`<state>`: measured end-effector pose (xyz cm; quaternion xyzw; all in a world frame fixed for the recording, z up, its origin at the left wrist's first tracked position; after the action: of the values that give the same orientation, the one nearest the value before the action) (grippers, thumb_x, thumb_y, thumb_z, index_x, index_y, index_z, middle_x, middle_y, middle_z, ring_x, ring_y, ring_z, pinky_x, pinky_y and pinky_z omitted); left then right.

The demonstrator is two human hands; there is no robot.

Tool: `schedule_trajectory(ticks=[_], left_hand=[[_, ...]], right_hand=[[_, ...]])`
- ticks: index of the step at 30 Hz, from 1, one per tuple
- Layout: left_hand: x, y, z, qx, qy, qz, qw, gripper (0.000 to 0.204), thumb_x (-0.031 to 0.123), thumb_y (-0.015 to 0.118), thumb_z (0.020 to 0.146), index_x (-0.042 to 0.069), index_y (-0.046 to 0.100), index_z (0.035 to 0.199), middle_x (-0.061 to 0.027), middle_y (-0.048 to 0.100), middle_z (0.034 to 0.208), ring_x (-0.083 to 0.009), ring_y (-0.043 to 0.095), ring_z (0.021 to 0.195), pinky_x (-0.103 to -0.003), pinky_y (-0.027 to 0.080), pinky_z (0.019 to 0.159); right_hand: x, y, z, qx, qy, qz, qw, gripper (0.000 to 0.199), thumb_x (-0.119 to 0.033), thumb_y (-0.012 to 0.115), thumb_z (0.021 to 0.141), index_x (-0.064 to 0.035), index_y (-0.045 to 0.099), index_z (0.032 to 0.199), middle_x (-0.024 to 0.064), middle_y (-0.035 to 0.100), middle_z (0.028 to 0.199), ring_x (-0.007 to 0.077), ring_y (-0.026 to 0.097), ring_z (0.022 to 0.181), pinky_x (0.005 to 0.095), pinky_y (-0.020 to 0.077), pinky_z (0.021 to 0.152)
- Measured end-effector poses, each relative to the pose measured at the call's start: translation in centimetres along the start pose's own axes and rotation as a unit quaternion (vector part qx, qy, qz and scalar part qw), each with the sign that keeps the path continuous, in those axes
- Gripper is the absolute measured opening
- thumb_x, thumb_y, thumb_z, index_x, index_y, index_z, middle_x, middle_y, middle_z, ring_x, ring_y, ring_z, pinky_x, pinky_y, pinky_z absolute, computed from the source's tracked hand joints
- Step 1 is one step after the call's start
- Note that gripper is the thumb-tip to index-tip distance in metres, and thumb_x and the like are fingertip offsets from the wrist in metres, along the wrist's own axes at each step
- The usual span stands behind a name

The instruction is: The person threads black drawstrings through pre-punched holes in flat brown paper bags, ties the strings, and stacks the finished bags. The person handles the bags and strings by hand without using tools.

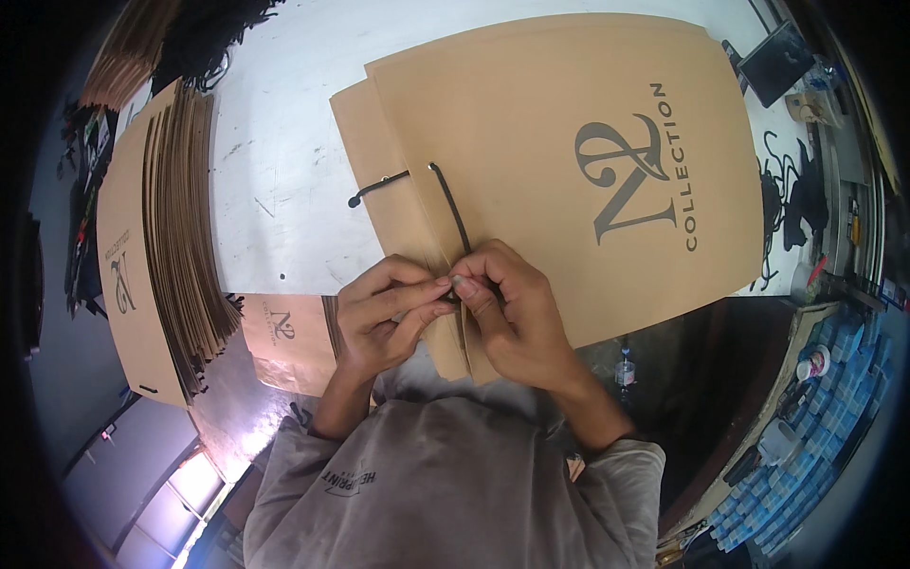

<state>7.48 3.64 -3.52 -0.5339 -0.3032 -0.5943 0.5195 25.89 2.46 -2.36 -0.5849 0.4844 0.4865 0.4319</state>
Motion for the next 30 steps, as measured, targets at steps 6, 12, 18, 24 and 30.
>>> schedule_trajectory(ticks=[6, 12, 18, 24, 30], left_hand=[[-0.3, 0.8, -1.0, 0.097, -0.114, -0.126, 0.981, 0.007, 0.0, 0.067, 0.097, -0.006, 0.069, 0.093, -0.0183, 0.071, 0.104, -0.0179, 0.069, 0.083, -0.03, 0.056, 0.07], [2.5, -3.3, -2.3, -0.027, -0.062, -0.052, 0.996, 0.014, 0.01, 0.063, 0.102, -0.005, 0.062, 0.102, -0.0213, 0.07, 0.104, -0.0195, 0.068, 0.074, -0.03, 0.058, 0.07], [1.9, -3.7, -3.8, 0.13, -0.09, -0.16, 0.974, 0.012, 0.009, 0.06, 0.104, -0.003, 0.06, 0.104, -0.0228, 0.07, 0.101, -0.0223, 0.069, 0.078, -0.035, 0.059, 0.072], [-0.1, -4.4, -5.1, 0.157, -0.152, -0.136, 0.966, 0.016, 0.005, 0.06, 0.103, -0.004, 0.059, 0.117, -0.0214, 0.072, 0.103, -0.0207, 0.069, 0.085, -0.031, 0.057, 0.076], [-1.5, -3.5, -3.8, 0.202, -0.151, -0.139, 0.958, 0.031, 0.003, 0.065, 0.099, -0.004, 0.056, 0.128, -0.0188, 0.072, 0.117, -0.0144, 0.069, 0.088, -0.027, 0.057, 0.075]], right_hand=[[-0.3, 0.4, 0.2, 0.008, 0.02, 0.064, 0.998, 0.013, 0.004, 0.063, 0.094, -0.0002, 0.068, 0.106, 0.0074, 0.059, 0.089, 0.0165, 0.061, 0.085, 0.0278, 0.0486, 0.077], [0.1, 1.3, 1.1, -0.022, -0.226, -0.346, 0.91, 0.023, -0.001, 0.075, 0.08, -0.0008, 0.071, 0.103, 0.0123, 0.06, 0.09, 0.029, 0.065, 0.086, 0.0366, 0.0541, 0.073], [-2.9, -0.4, 4.6, -0.18, -0.091, -0.31, 0.929, 0.047, -0.013, 0.082, 0.077, -0.0021, 0.067, 0.12, 0.0172, 0.065, 0.105, 0.0372, 0.064, 0.1, 0.0422, 0.0537, 0.086], [-7.2, -12.3, 16.2, 0.03, -0.13, -0.633, 0.762, 0.099, -0.037, 0.094, 0.063, -0.0102, 0.051, 0.148, 0.0187, 0.049, 0.152, 0.037, 0.04, 0.144, 0.0579, 0.0333, 0.117], [-6.4, -15.7, 23.7, -0.084, 0.021, -0.655, 0.751, 0.11, -0.055, 0.094, 0.055, -0.0115, 0.053, 0.147, 0.0147, 0.051, 0.151, 0.0354, 0.04, 0.144, 0.0737, 0.0135, 0.119]])
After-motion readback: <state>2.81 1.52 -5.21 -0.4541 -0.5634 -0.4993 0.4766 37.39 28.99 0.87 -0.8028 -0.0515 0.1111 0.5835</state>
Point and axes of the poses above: each hand's wrist, its own z-axis towards the middle knuckle, its own y-axis out of the palm, x = y × z, the point moved 1 cm from there along z, towards the middle knuckle
